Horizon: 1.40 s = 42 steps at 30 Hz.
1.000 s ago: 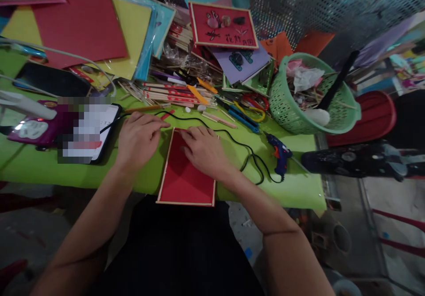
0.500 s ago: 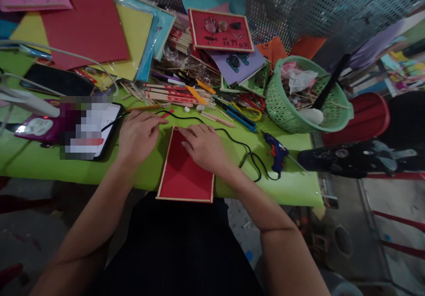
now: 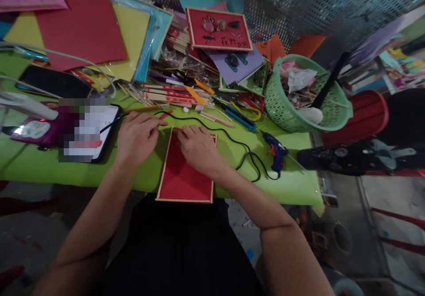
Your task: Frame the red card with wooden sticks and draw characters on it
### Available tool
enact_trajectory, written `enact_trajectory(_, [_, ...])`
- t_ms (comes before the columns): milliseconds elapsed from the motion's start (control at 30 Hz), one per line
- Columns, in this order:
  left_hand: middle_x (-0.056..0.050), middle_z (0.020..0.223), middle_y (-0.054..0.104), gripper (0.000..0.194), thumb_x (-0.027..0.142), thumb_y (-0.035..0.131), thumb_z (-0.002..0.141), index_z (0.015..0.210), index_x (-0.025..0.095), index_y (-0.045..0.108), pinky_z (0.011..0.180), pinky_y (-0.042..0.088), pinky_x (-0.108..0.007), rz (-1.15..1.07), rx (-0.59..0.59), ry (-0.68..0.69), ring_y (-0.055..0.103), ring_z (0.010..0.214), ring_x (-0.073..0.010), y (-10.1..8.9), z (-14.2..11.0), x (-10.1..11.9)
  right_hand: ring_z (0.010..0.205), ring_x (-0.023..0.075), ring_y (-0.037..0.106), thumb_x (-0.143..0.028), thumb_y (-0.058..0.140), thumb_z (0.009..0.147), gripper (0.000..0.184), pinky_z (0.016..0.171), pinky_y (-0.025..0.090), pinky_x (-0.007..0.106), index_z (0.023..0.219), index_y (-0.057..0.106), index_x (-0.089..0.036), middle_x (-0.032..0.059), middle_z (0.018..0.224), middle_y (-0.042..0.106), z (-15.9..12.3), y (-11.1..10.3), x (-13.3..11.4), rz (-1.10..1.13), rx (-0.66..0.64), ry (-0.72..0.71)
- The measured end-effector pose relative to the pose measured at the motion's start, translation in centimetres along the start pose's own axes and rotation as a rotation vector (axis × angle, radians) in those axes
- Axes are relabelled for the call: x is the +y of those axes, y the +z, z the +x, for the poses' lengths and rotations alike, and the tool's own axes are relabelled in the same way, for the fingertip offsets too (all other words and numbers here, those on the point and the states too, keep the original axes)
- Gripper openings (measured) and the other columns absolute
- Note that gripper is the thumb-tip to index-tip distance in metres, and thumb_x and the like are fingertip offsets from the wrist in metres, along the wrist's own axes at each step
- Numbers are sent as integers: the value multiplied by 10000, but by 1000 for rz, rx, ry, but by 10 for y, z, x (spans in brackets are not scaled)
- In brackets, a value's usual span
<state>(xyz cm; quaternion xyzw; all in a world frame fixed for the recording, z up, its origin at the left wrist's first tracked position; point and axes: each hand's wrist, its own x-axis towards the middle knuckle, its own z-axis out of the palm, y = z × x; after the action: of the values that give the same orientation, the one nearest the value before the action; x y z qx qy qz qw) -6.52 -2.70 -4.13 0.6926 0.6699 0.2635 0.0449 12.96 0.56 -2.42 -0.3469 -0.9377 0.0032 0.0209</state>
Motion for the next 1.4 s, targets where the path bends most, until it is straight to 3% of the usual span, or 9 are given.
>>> enact_trajectory(133, [-64,1105,754,329,84,502,911,1048,239,758,952,471,-479,1,-13,14,616,1102,-311,-1,0,1,1079,288,549,-292,416,1078,356,893,380,422,1333,627,-160,125,1183,679,-4,-1,8,40,26,-18])
enact_trajectory(233, [-63,1110,752,333,90,507,917,1058,248,763,954,472,-479,10,-22,39,608,1125,-316,1,0,0,1144,276,545,-309,418,1082,398,942,383,411,1434,569,-202,105,1264,667,-15,-3,23,103,123,34])
enact_trajectory(333, [-64,1100,748,347,101,496,928,1068,252,775,946,481,-474,14,-44,77,608,1115,-314,3,-1,-1,1139,274,551,-313,416,1080,378,970,378,417,1379,625,-216,98,1214,681,-31,-4,37,129,180,107])
enact_trajectory(533, [-76,1039,722,376,162,478,963,1130,295,787,925,493,-442,20,-108,169,618,1047,-292,5,-1,0,1127,292,554,-327,432,1064,387,901,389,427,1378,643,-245,109,1225,676,-57,4,46,143,92,194])
enact_trajectory(933, [-82,1049,702,384,128,502,922,1121,289,787,865,494,-448,100,-169,189,609,1020,-302,3,1,1,1167,293,544,-332,424,1065,408,946,386,439,1398,634,-225,116,1267,684,-57,8,43,169,68,219])
enact_trajectory(1167, [-75,1052,723,385,124,507,920,1146,288,771,910,486,-460,68,-98,201,617,1036,-298,8,0,-7,1142,276,587,-327,449,1059,361,936,398,424,1316,688,-247,87,1195,717,-76,5,62,231,279,378])
enact_trajectory(1400, [-75,1018,713,385,128,499,932,1117,308,785,906,490,-461,71,-115,215,623,1024,-297,5,2,-5,1110,280,576,-301,486,1041,333,900,387,434,1273,724,-291,78,1180,707,-84,7,64,223,206,378])
